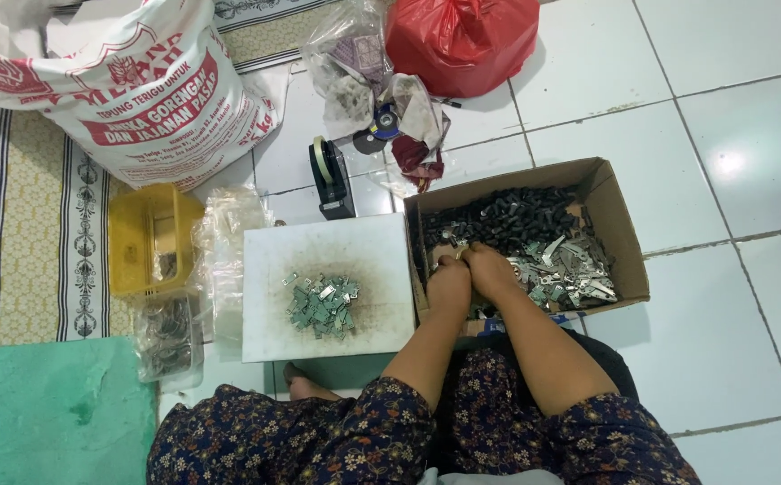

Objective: The person is picking up small metal components from a cardboard box and arranging them on a white square board.

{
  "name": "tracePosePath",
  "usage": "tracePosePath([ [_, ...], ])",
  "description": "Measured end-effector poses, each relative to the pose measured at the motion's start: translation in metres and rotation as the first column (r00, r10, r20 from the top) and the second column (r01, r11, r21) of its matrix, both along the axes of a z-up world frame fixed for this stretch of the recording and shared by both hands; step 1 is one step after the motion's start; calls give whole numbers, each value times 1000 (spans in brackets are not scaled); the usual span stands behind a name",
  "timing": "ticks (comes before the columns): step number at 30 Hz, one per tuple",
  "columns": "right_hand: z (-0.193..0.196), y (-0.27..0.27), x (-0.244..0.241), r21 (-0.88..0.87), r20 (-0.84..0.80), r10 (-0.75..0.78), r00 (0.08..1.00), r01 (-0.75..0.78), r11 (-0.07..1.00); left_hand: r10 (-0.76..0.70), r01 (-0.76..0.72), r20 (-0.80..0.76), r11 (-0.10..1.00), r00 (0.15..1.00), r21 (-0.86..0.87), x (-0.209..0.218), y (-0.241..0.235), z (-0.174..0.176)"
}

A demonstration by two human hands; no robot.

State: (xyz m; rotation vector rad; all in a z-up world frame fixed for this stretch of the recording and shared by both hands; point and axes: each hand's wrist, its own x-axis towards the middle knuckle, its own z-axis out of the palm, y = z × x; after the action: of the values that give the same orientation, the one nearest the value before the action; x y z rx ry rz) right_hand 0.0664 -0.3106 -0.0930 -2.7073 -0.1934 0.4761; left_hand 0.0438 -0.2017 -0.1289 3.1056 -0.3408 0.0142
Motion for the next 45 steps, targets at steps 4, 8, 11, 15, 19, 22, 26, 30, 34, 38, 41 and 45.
tracePosePath([
  [4,6,-2,-3,-44,32,28,999,-26,999,19,-19,5,999,1000,-42,1,0,-15],
  [8,31,-8,-10,44,-76,-126,989,129,991,-86,82,-39,992,996,-97,3,5,3],
  [11,23,-26,-11,180,-152,-306,940,331,927,-104,89,-84,982,991,-166,-1,8,27],
  [15,28,-55,-17,392,-356,-557,751,661,640,-120,102,-90,978,989,-182,-1,11,43],
  [19,-8,-68,-16,435,-451,-585,674,739,515,-151,59,-236,931,960,-359,1,24,104],
  [22,29,-42,-24,444,-481,-500,720,692,569,-150,-26,-315,871,937,-491,6,33,106],
  [26,51,-15,-26,210,-240,-131,962,184,960,-148,48,-282,942,948,-332,12,31,62],
  [30,19,-9,-11,-15,-179,33,983,-36,999,-159,136,-235,985,959,-109,5,28,14],
  [34,23,-6,-7,5,-124,79,989,-79,997,-143,130,-228,989,963,-73,7,23,1],
  [38,9,-7,-2,31,-81,137,987,-135,990,-104,103,-110,995,988,-16,5,19,2],
  [41,5,-6,-2,29,-51,161,986,-159,987,-90,88,-89,996,992,-29,3,17,-4],
  [45,-4,-7,-7,16,-74,146,987,-145,989,-97,94,-64,994,993,-50,1,18,-9],
])
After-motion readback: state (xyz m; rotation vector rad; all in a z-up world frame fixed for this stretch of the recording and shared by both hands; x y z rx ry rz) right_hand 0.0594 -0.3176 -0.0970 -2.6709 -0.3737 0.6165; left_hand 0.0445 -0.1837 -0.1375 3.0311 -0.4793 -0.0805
